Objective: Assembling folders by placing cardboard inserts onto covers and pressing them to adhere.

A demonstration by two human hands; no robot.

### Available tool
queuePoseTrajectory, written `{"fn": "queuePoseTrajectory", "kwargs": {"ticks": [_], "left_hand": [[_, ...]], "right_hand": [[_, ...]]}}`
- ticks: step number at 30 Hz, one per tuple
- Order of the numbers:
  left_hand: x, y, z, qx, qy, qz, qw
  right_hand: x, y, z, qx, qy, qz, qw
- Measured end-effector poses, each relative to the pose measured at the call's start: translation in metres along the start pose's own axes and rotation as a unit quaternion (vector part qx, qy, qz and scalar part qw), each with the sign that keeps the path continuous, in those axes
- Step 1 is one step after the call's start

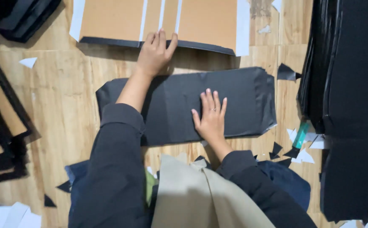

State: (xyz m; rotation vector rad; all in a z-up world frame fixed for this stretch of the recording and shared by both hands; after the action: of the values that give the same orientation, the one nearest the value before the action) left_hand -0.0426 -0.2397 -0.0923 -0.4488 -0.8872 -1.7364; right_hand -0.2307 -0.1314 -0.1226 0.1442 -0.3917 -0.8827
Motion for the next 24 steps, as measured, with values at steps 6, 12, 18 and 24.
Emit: {"fn": "queuePoseTrajectory", "kwargs": {"ticks": [6,12,18,24], "left_hand": [[0.024,0.004,0.087,-0.043,-0.005,-0.007,0.999],[0.006,0.007,0.125,-0.113,0.045,-0.022,0.992],[-0.004,0.047,0.217,-0.082,0.011,0.087,0.993],[-0.062,-0.027,0.305,-0.112,0.139,0.07,0.981]], "right_hand": [[0.027,0.024,0.061,-0.055,-0.186,0.078,0.978],[0.099,-0.001,0.085,-0.208,-0.136,0.158,0.956],[0.055,0.062,0.211,-0.154,-0.217,0.315,0.911],[-0.064,0.058,0.201,-0.164,-0.178,0.306,0.921]]}}
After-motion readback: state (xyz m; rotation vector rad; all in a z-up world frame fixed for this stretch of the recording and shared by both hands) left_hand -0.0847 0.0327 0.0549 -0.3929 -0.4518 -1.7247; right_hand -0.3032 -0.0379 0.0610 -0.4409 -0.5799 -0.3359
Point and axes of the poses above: each hand's wrist, its own x-axis towards the middle knuckle, its own z-axis out of the back of the hand, y = z × x, the point moved 7 cm from there along x, towards the middle knuckle, and after that the axes turned 10 degrees about z, right-handed, at the moved point
